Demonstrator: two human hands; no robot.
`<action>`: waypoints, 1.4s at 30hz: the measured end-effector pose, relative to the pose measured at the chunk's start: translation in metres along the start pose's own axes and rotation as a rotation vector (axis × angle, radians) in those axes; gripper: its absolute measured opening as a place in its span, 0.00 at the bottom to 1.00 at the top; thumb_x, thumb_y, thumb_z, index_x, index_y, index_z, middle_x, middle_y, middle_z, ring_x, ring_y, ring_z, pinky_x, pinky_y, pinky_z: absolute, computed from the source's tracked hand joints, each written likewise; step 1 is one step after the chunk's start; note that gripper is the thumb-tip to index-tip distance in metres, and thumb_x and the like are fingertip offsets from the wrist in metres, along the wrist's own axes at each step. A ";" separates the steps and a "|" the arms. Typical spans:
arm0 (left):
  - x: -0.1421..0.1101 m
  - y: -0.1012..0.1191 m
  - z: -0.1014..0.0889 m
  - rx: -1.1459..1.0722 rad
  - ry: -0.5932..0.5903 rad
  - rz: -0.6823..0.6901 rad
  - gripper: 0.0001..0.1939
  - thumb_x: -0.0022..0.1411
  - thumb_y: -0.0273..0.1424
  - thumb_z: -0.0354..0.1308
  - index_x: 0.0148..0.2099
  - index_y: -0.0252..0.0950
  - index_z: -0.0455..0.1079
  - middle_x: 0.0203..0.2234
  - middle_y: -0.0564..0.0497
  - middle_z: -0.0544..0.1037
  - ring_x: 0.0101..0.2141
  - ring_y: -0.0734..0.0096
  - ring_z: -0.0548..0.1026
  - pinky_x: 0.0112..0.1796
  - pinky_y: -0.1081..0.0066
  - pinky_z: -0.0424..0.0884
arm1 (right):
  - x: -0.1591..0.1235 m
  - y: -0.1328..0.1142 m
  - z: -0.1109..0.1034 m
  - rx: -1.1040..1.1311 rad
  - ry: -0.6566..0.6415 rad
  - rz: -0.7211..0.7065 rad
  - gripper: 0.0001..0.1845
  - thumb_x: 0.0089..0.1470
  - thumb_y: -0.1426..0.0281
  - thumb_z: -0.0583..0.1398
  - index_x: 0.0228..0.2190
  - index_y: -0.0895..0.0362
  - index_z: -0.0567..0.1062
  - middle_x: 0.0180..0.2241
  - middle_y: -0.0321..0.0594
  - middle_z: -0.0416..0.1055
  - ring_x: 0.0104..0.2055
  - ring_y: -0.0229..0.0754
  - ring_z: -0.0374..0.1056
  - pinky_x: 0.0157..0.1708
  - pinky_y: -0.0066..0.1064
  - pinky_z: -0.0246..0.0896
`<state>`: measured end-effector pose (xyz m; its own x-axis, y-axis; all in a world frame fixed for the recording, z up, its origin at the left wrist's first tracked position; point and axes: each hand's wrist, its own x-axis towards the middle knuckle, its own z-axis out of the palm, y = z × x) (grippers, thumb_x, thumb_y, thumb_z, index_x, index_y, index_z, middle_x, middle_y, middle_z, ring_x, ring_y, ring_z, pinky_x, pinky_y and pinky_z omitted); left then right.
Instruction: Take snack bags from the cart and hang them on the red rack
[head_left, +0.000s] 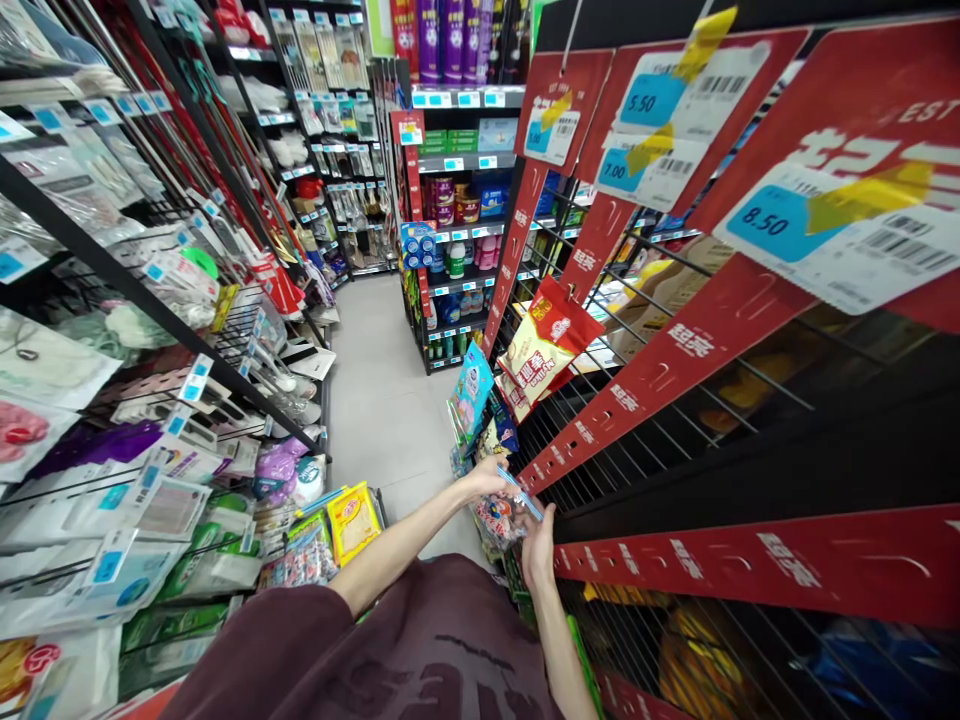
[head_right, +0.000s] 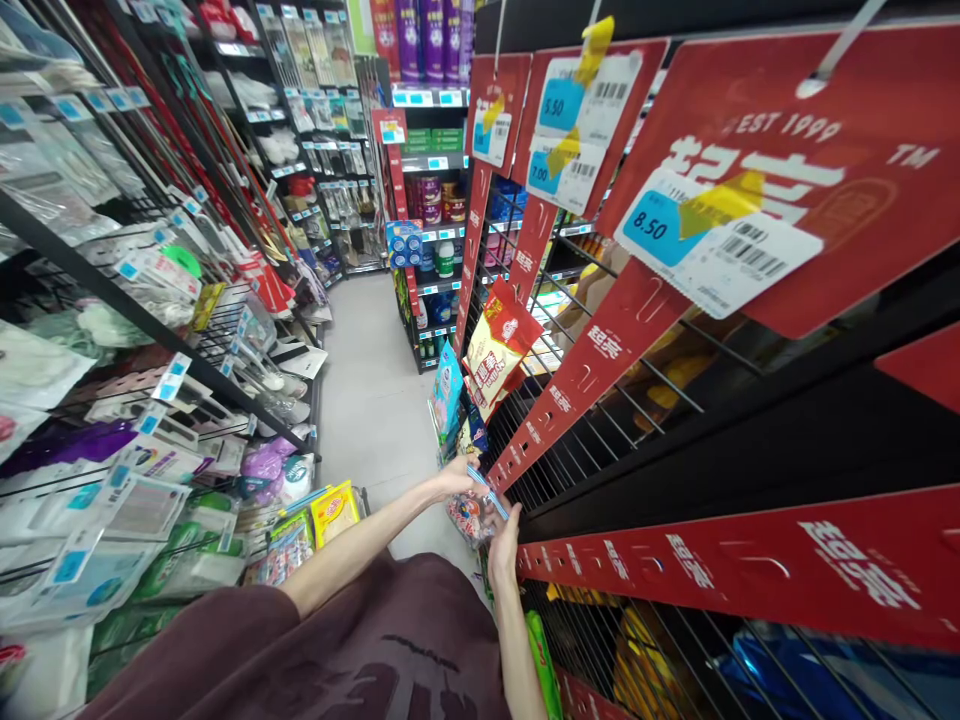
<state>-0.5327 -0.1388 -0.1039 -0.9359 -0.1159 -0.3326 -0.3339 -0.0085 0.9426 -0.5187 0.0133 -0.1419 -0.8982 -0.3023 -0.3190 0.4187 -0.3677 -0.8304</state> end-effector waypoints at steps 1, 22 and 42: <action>0.000 -0.001 0.000 0.010 0.004 0.003 0.25 0.43 0.24 0.69 0.38 0.36 0.57 0.15 0.59 0.71 0.15 0.78 0.65 0.18 0.80 0.60 | 0.000 0.000 0.000 0.010 -0.009 0.000 0.34 0.51 0.40 0.52 0.44 0.54 0.73 0.25 0.32 0.64 0.24 0.36 0.55 0.27 0.27 0.55; 0.000 -0.013 -0.004 0.320 0.119 0.144 0.20 0.42 0.25 0.66 0.36 0.36 0.60 0.16 0.61 0.66 0.19 0.76 0.66 0.22 0.77 0.58 | -0.002 0.010 -0.009 -0.197 0.078 -0.025 0.42 0.52 0.40 0.47 0.58 0.55 0.62 0.40 0.41 0.74 0.34 0.40 0.68 0.40 0.34 0.64; -0.219 0.134 -0.022 1.102 0.804 1.100 0.10 0.57 0.22 0.57 0.38 0.41 0.62 0.31 0.52 0.72 0.30 0.71 0.69 0.31 0.67 0.65 | -0.057 0.031 -0.047 -0.550 -0.017 -0.048 0.38 0.45 0.53 0.64 0.55 0.55 0.63 0.56 0.53 0.64 0.59 0.54 0.61 0.55 0.44 0.59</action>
<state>-0.3698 -0.1361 0.0958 -0.5896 -0.0268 0.8072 0.1289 0.9835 0.1268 -0.4610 0.0606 -0.1714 -0.9105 -0.3124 -0.2710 0.2415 0.1305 -0.9616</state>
